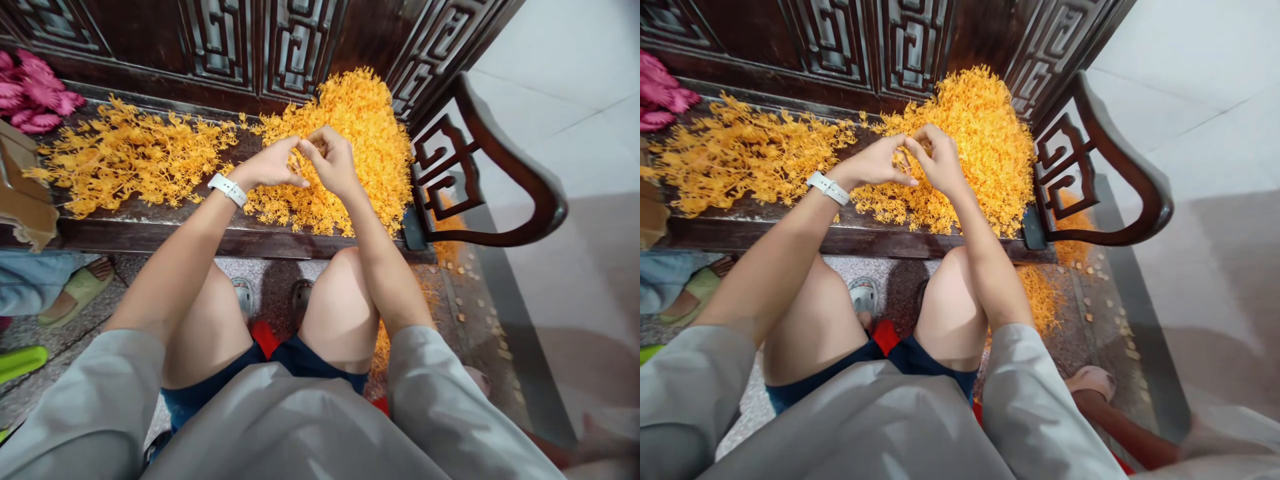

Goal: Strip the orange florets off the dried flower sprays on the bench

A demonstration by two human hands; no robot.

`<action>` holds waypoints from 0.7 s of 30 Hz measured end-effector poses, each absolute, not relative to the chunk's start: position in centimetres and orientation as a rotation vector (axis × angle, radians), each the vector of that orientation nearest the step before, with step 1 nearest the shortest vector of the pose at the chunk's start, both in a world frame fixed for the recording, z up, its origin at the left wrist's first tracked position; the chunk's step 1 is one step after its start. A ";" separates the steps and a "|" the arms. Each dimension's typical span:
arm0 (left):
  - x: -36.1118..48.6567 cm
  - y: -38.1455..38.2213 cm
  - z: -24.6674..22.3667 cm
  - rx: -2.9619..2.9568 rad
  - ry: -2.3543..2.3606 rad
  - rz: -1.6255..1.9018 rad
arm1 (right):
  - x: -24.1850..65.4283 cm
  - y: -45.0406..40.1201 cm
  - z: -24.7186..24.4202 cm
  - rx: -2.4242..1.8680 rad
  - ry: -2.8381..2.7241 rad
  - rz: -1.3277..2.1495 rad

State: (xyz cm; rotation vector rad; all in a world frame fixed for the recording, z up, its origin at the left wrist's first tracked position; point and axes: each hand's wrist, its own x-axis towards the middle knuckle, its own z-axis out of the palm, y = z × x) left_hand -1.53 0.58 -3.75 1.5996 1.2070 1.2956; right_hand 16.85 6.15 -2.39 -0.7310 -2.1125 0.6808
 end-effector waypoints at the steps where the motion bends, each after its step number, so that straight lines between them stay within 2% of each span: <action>1: -1.8 0.6 -3.8 1.600 1.203 1.235 | 16.9 6.4 -2.6 -0.721 -2.108 0.693; 6: -4.0 0.5 -4.0 1.572 1.251 1.073 | 17.7 8.3 -3.9 -0.718 -1.931 0.761; 15: -4.5 -0.7 -1.4 1.317 1.362 1.276 | 17.3 8.8 -5.0 -0.738 -2.009 0.936; 21: -3.7 -1.0 -1.4 1.556 1.347 0.960 | 16.9 6.5 -3.4 -0.758 -2.074 0.951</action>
